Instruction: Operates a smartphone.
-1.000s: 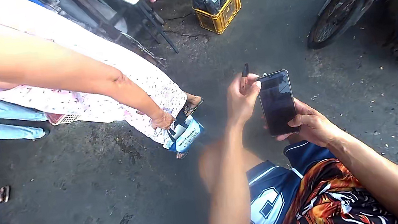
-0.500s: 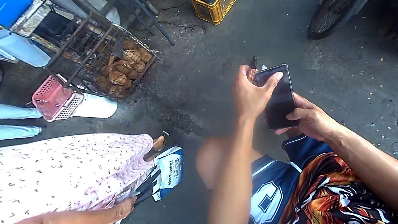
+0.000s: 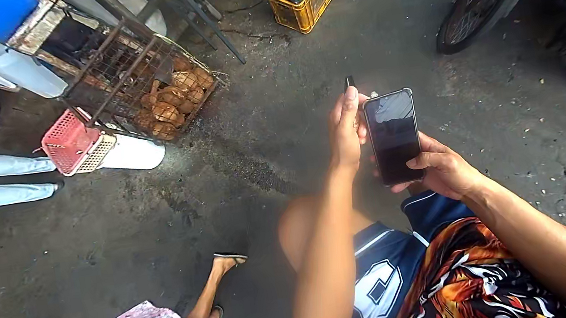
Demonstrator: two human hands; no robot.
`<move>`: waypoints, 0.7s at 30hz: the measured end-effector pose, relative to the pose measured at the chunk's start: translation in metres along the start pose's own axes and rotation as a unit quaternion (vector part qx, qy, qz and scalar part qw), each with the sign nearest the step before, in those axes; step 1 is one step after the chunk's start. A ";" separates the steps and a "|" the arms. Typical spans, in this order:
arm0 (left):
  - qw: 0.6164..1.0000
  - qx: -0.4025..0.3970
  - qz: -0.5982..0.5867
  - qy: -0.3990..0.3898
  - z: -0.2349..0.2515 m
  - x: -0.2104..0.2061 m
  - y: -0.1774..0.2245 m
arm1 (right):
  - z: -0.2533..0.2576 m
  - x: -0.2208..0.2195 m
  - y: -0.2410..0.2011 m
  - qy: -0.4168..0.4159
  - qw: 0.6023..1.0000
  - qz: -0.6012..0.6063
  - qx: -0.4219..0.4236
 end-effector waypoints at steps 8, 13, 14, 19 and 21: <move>0.999 0.002 -0.033 -0.001 0.002 0.001 -0.001 | 0.001 -0.001 -0.002 -0.003 1.000 -0.001 0.004; 1.000 0.003 -0.022 -0.001 0.004 0.001 -0.001 | 0.001 -0.002 -0.004 0.000 1.000 -0.001 0.001; 1.000 0.007 -0.009 0.005 0.004 0.001 0.000 | 0.001 -0.002 -0.004 0.001 1.000 -0.002 0.000; 0.992 0.041 0.109 0.057 0.002 0.001 0.002 | 0.001 -0.003 -0.002 0.013 1.000 -0.004 -0.011; 0.990 0.051 0.123 0.051 0.002 0.001 0.001 | 0.001 -0.002 -0.002 0.013 1.000 -0.002 -0.008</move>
Point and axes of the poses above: each hand's wrist, its own z-axis towards the middle knuckle, its own x-axis out of the back of the hand, y = z × x, the point moved 4 cm from there along z, towards the middle knuckle, and after that the axes turned 6 degrees about -y, right-handed, at the moved point
